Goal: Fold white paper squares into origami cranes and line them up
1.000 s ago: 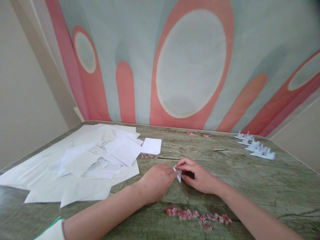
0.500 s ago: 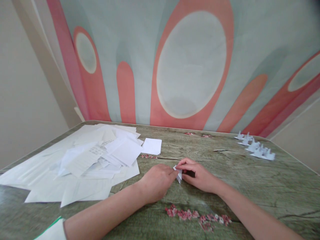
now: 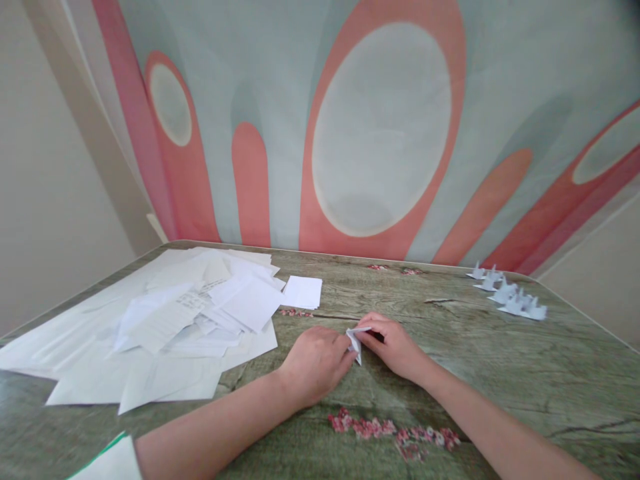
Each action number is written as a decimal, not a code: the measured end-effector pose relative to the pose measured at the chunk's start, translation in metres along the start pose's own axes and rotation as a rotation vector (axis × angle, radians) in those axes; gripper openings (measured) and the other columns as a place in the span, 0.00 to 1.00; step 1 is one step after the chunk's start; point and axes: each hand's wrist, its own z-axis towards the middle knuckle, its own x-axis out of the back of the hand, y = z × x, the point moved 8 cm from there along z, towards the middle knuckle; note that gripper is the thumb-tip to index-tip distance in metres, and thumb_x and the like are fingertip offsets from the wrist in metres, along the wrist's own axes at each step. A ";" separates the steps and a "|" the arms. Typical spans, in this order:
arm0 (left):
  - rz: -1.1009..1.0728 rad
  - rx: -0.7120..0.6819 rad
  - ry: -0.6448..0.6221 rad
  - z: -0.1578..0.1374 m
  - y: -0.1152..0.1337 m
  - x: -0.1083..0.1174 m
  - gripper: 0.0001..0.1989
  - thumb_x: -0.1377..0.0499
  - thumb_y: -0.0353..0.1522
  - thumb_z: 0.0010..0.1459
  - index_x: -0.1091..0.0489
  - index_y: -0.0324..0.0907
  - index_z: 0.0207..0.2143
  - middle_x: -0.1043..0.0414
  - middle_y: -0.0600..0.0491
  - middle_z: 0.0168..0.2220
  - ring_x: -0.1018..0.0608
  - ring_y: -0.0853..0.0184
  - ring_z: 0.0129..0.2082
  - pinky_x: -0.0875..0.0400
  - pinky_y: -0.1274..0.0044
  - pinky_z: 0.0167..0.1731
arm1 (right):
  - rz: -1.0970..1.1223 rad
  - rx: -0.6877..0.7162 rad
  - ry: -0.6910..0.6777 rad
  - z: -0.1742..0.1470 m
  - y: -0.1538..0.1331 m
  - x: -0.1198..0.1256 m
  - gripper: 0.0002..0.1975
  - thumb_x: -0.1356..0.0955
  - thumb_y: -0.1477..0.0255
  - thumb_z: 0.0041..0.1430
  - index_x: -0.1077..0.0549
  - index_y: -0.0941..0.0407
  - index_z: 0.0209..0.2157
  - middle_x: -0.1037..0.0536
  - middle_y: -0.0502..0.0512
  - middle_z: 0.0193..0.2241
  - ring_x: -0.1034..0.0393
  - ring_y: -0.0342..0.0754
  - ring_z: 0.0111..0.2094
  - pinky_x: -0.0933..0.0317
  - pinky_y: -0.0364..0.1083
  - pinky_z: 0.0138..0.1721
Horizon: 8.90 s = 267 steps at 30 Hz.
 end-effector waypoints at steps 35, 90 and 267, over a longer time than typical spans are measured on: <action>-0.243 0.174 0.184 0.006 -0.029 -0.011 0.14 0.42 0.32 0.49 0.37 0.41 0.40 0.32 0.51 0.37 0.31 0.61 0.40 0.37 0.70 0.41 | -0.030 -0.104 0.007 0.004 0.007 0.004 0.06 0.36 0.73 0.57 0.28 0.55 0.36 0.24 0.50 0.30 0.33 0.45 0.30 0.42 0.43 0.34; -0.720 0.117 0.279 0.006 -0.034 -0.005 0.14 0.43 0.25 0.49 0.34 0.41 0.41 0.32 0.52 0.38 0.29 0.68 0.36 0.32 0.77 0.37 | 0.222 -0.099 0.024 0.001 0.002 0.003 0.11 0.35 0.65 0.56 0.27 0.55 0.37 0.23 0.53 0.36 0.30 0.48 0.37 0.38 0.45 0.40; -1.426 0.588 -0.006 0.000 -0.022 -0.048 0.22 0.44 0.49 0.49 0.34 0.36 0.30 0.27 0.51 0.24 0.23 0.68 0.20 0.31 0.80 0.20 | 0.387 -0.180 0.296 -0.012 -0.007 0.001 0.14 0.37 0.63 0.57 0.30 0.58 0.25 0.31 0.48 0.21 0.39 0.42 0.24 0.45 0.41 0.27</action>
